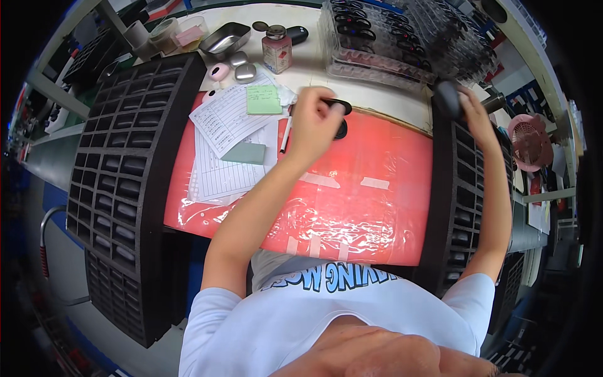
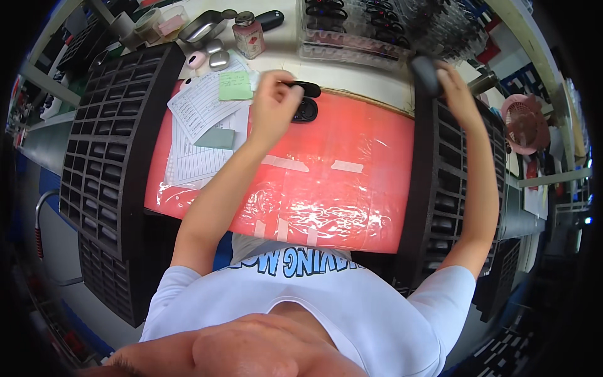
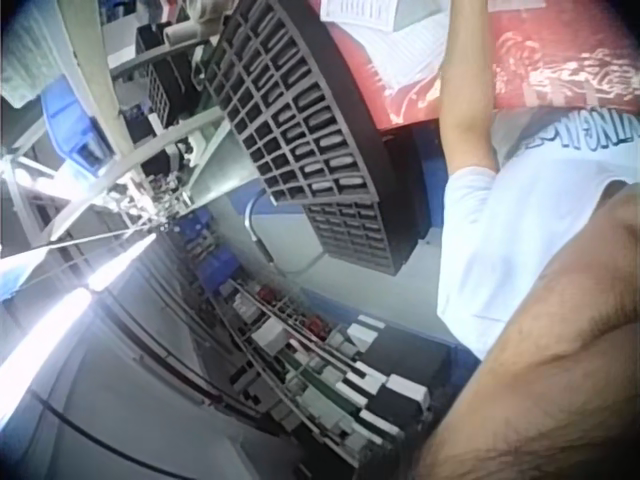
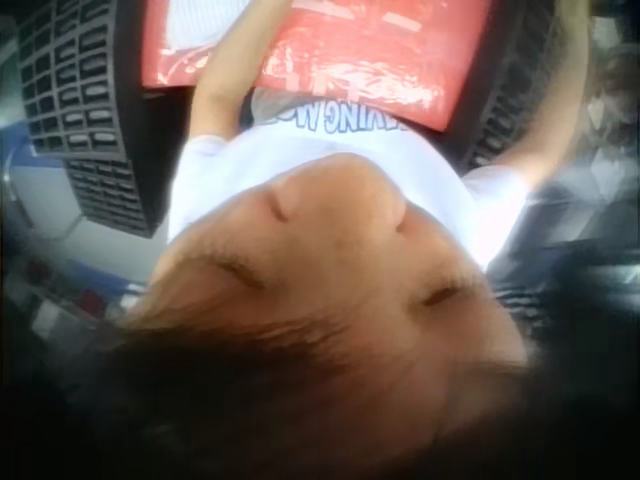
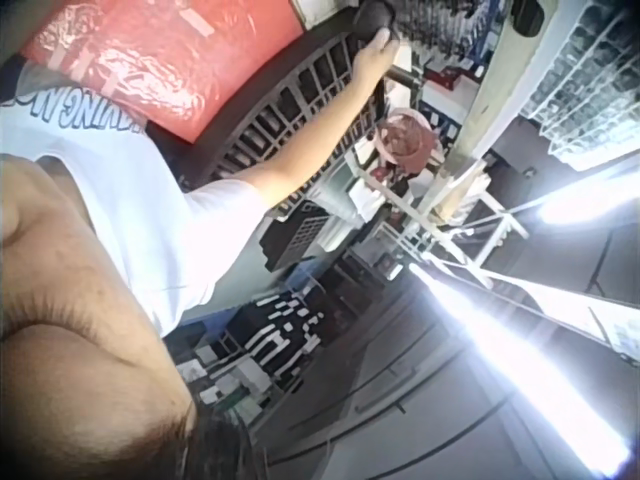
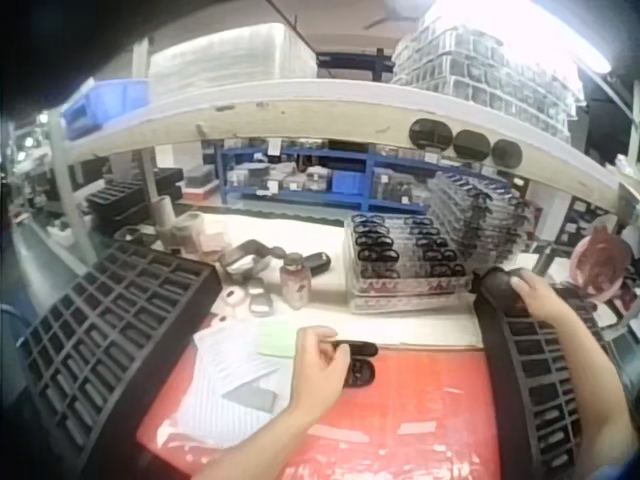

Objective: The person is assembling wireless earbud charging cases by placing components inside and arranging them on a tray for inspection or further processing.

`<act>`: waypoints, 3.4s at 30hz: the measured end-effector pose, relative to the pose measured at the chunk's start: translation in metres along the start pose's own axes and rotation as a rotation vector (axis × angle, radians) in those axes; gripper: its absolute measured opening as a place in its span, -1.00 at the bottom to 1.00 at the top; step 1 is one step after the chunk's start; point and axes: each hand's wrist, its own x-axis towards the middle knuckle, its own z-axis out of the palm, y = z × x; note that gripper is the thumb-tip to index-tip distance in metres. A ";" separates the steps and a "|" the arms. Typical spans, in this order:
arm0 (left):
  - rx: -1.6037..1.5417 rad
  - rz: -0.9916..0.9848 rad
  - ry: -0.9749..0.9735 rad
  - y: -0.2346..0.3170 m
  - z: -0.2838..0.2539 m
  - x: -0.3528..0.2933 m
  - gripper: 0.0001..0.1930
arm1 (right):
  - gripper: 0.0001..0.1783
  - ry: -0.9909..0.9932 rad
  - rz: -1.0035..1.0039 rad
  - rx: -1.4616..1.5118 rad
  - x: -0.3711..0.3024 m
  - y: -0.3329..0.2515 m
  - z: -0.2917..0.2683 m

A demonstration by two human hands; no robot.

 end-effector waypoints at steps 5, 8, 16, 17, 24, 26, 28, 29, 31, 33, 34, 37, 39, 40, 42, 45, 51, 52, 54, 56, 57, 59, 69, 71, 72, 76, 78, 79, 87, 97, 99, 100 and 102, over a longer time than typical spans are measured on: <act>-0.218 0.127 -0.305 0.012 0.034 -0.033 -0.29 | -0.53 -0.668 0.138 0.671 -0.047 -0.099 0.105; -0.461 -0.146 -0.260 0.012 0.027 -0.024 -0.32 | -0.45 -0.545 -0.228 0.511 -0.041 -0.109 0.134; -0.426 -0.119 -0.277 0.010 0.020 -0.016 -0.39 | -0.49 -0.416 0.026 0.901 -0.030 -0.093 0.150; -0.423 -0.124 -0.280 0.012 0.020 -0.018 -0.39 | -0.57 -0.358 0.033 0.875 -0.021 -0.081 0.151; 0.732 0.384 -0.277 -0.026 0.020 -0.024 -0.61 | -0.71 -0.211 -0.188 0.159 -0.006 -0.042 0.164; 0.809 0.418 -0.291 -0.033 0.019 -0.024 -0.67 | -0.74 -0.116 -0.328 -0.051 -0.012 -0.048 0.170; 0.768 0.408 -0.337 -0.034 0.017 -0.023 -0.76 | -0.74 -0.095 -0.335 -0.062 -0.016 -0.056 0.171; 0.767 0.416 -0.331 -0.034 0.016 -0.022 -0.76 | -0.74 -0.074 -0.336 -0.076 -0.015 -0.062 0.168; 0.751 0.391 -0.356 -0.036 0.013 -0.022 -0.79 | -0.74 -0.050 -0.345 -0.093 -0.005 -0.078 0.159; 0.729 0.409 -0.329 -0.031 0.016 -0.022 -0.81 | -0.71 0.157 -0.531 -0.186 0.018 -0.105 0.142; 0.705 0.423 -0.307 -0.030 0.018 -0.022 -0.82 | -0.71 0.252 -0.590 -0.273 0.034 -0.112 0.140; 0.608 0.447 -0.230 -0.018 0.017 -0.019 -0.84 | -0.72 0.309 -0.661 -0.388 0.095 -0.121 0.149; 0.570 0.462 -0.181 -0.014 0.015 -0.016 -0.86 | -0.72 0.272 -0.680 -0.416 0.115 -0.126 0.156; 0.531 0.469 -0.131 -0.011 0.015 -0.015 -0.87 | -0.73 0.212 -0.588 -0.401 0.120 -0.127 0.159; 0.503 0.475 -0.089 -0.007 0.014 -0.012 -0.87 | -0.73 0.150 -0.503 -0.382 0.141 -0.121 0.164; 0.455 0.469 -0.033 -0.003 0.012 -0.007 -0.88 | -0.69 -0.014 -0.481 -0.324 0.166 -0.111 0.151; 0.387 0.462 0.043 0.001 0.000 0.000 -0.84 | -0.67 0.121 -0.319 -0.105 0.166 -0.117 0.143; 0.363 0.448 0.064 0.004 -0.001 0.000 -0.81 | -0.67 0.117 -0.316 -0.104 0.160 -0.110 0.142; 0.279 0.398 0.066 0.019 0.007 -0.001 -0.77 | -0.69 0.224 -1.008 -0.582 0.142 -0.082 0.124; 0.245 0.315 0.101 0.026 -0.003 -0.006 -0.74 | -0.73 -0.296 -0.288 0.052 0.054 -0.160 0.138; 0.230 0.352 0.072 0.032 0.004 -0.005 -0.74 | -0.75 -0.312 -0.300 0.052 0.029 -0.153 0.135; 0.230 0.371 0.042 0.030 0.008 -0.009 -0.74 | -0.79 -0.437 -0.218 0.096 -0.014 -0.157 0.136; -0.779 -0.605 -0.466 0.001 0.023 -0.021 -0.79 | -0.71 -0.555 0.162 0.569 -0.066 -0.095 0.118; -1.041 -0.674 -0.524 -0.003 0.023 -0.022 -0.65 | -0.72 -0.519 0.303 0.991 -0.068 -0.071 0.122; -1.038 -0.675 -0.513 -0.003 0.023 -0.022 -0.65 | -0.75 -0.509 0.321 1.044 -0.068 -0.066 0.121; -1.050 -0.692 -0.486 -0.004 0.024 -0.021 -0.58 | -0.78 -0.444 0.188 1.052 -0.057 -0.047 0.130; -1.056 -0.683 -0.501 -0.004 0.024 -0.021 -0.57 | -0.70 -0.357 0.002 0.722 -0.053 -0.039 0.136; -1.040 -0.683 -0.495 -0.003 0.023 -0.021 -0.57 | -0.70 -0.355 0.005 0.723 -0.055 -0.037 0.139; -1.043 -0.654 -0.494 -0.005 0.022 -0.018 -0.58 | -0.66 -0.240 -0.022 0.058 -0.059 -0.051 0.150; 0.289 -0.067 -0.323 -0.012 0.057 -0.008 -0.60 | -0.73 -0.059 -0.128 0.058 -0.070 -0.077 0.110; 0.426 -0.005 -0.357 -0.011 0.069 -0.007 -0.58 | -0.76 -0.014 -0.259 -0.169 -0.086 -0.080 0.083; 0.489 -0.008 -0.353 -0.011 0.069 -0.007 -0.58 | -0.76 0.001 -0.239 -0.173 -0.095 -0.078 0.070; 0.519 0.009 -0.323 -0.006 0.076 -0.007 -0.59 | -0.76 0.103 -0.343 -0.295 -0.118 -0.074 0.034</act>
